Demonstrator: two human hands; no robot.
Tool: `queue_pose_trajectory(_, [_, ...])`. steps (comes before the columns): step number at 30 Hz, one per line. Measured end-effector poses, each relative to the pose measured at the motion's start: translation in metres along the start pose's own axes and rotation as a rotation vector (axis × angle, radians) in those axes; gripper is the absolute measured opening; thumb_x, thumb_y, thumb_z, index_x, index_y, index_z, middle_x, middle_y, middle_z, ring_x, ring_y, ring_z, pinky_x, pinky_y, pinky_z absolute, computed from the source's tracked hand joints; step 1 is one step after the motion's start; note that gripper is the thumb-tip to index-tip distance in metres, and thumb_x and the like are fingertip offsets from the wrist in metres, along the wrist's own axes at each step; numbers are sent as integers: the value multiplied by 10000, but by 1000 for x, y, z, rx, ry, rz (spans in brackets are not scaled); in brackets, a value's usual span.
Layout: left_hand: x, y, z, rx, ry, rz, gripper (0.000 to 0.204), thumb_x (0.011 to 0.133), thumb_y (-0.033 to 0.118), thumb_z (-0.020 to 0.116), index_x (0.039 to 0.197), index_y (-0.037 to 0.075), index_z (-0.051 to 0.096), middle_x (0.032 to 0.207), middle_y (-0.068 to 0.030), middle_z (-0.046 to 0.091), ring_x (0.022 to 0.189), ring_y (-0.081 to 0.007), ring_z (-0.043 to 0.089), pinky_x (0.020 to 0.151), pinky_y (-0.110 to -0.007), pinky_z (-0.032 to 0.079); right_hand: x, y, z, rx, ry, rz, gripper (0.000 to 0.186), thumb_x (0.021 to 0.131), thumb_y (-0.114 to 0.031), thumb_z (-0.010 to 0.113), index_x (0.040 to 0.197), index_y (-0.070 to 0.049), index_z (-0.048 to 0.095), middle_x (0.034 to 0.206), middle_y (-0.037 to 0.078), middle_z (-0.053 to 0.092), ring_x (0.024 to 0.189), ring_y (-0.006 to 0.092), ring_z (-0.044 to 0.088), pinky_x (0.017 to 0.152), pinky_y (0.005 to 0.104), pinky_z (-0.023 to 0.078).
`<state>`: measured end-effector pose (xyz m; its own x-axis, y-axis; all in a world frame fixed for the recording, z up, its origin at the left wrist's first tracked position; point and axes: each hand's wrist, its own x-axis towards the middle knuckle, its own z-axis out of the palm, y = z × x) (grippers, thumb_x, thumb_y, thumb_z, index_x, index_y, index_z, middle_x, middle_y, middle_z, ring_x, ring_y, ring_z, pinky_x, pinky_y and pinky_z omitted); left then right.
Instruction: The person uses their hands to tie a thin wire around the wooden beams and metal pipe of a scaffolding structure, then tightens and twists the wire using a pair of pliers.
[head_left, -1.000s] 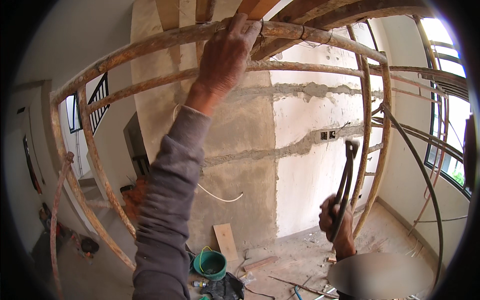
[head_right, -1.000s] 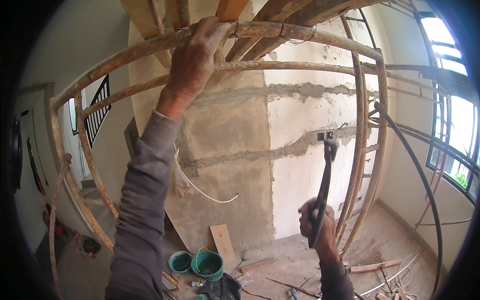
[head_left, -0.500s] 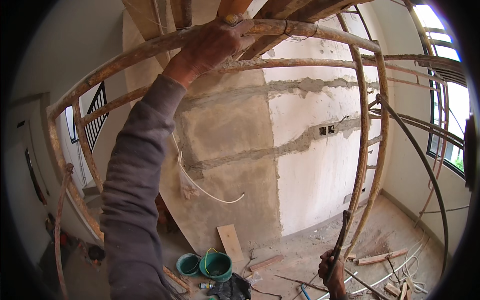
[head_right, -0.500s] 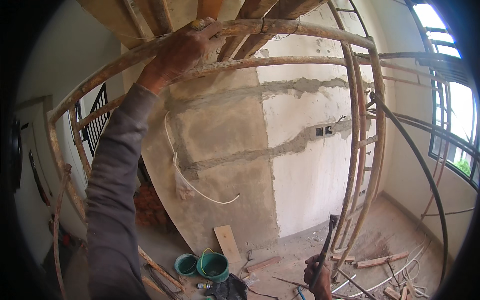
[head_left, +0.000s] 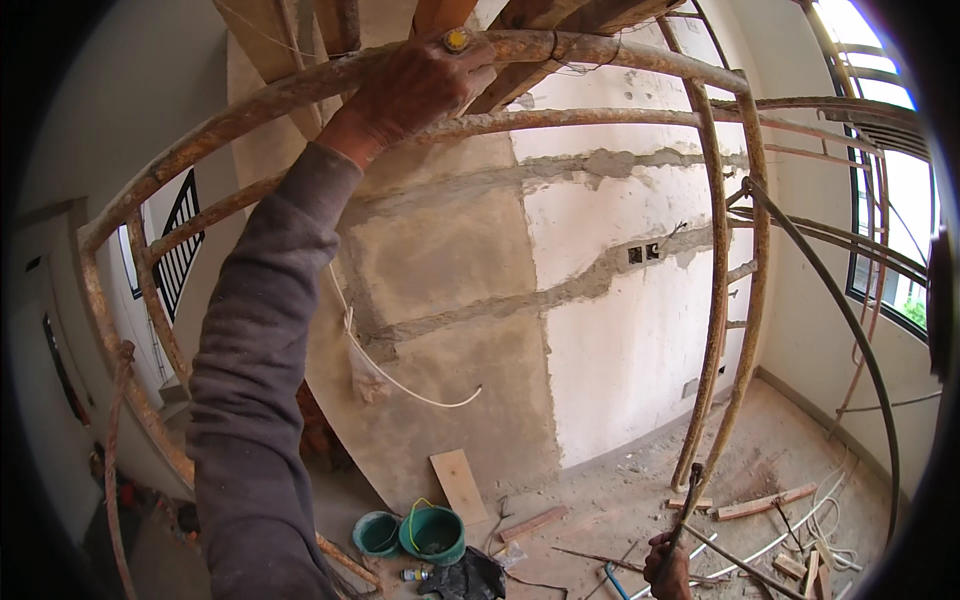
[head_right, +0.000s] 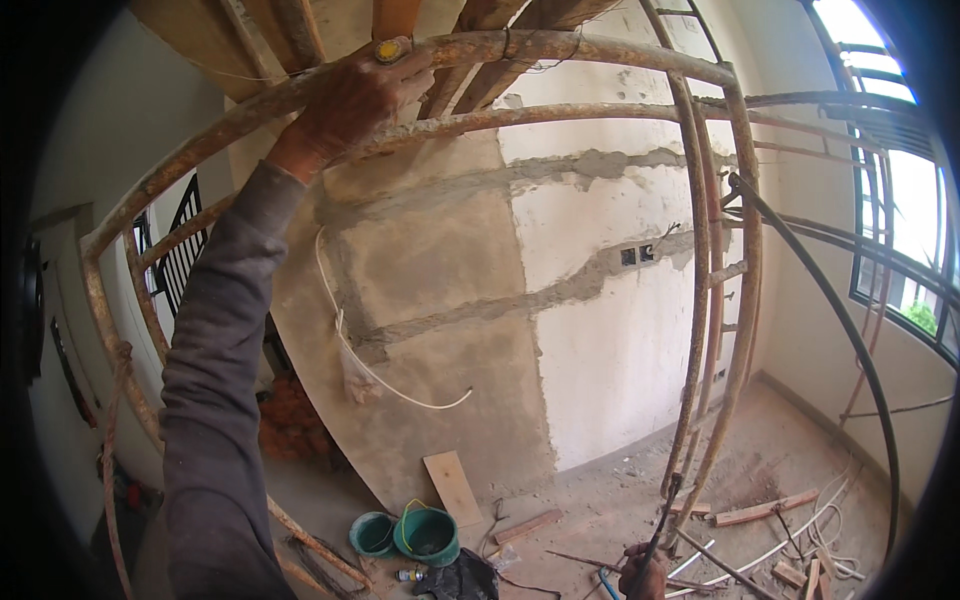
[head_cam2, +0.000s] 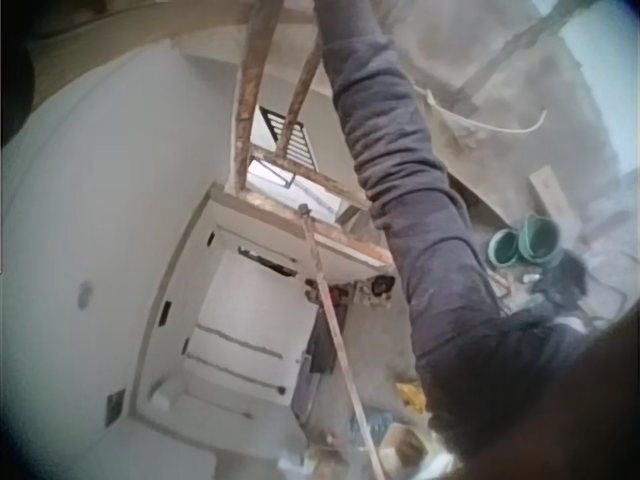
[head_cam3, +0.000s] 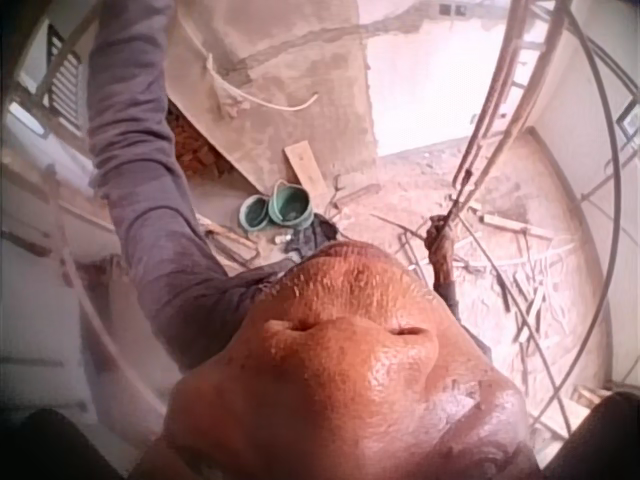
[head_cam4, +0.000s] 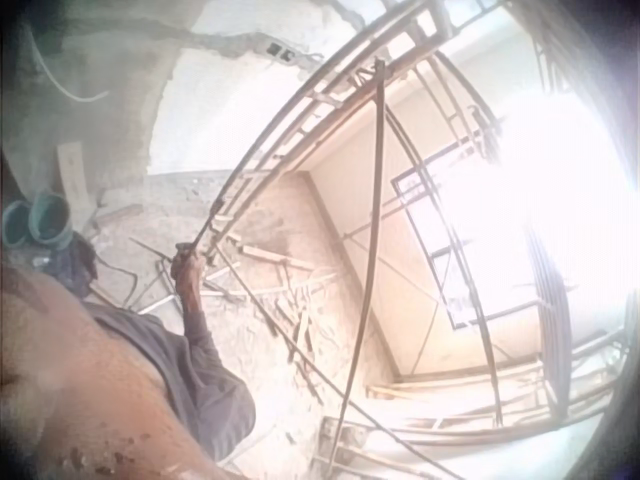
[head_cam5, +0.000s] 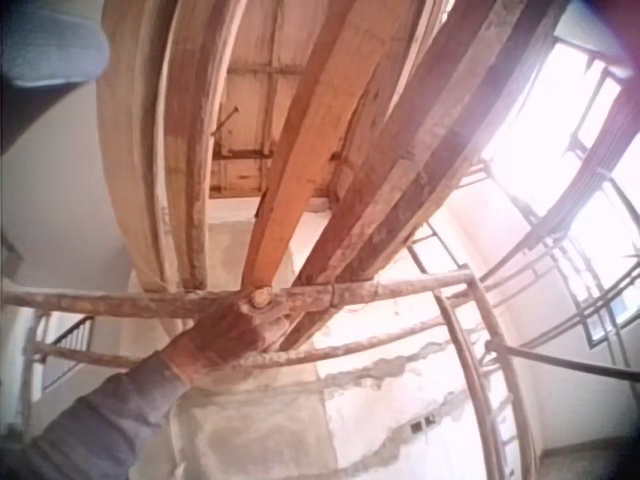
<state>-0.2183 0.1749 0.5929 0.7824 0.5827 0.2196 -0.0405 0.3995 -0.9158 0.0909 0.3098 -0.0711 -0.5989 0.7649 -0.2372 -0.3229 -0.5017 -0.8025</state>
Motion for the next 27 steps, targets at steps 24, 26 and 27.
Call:
queue_pose_trajectory(24, [22, 14, 27, -293, -20, -562, 317, 788, 102, 705, 1068, 21, 579, 1034, -168, 607, 882, -396, 622, 746, -463, 514, -39, -13, 25, 83, 34, 68, 64, 864, -16, 517, 921, 1, 542, 531, -27, 377, 383, 94, 363, 333, 253, 258])
queue_pose_trajectory(26, [9, 15, 40, -198, 36, -517, 367, 796, 81, 690, 1136, 29, 563, 1126, -172, 599, 937, -379, 606, 788, -461, 496, -46, -18, 31, 78, 58, 69, 63, 865, -23, 521, 919, -3, 549, 546, -24, 393, 400, 94, 377, 348, 250, 274])
queue_pose_trajectory(27, [14, 9, 56, -164, 121, -453, 367, 794, 65, 680, 1140, 31, 561, 1140, -171, 600, 958, -372, 600, 802, -461, 491, -34, -2, 14, -25, 67, 53, 94, 873, -34, 516, 943, -5, 572, 569, -15, 417, 415, 96, 380, 365, 259, 285])
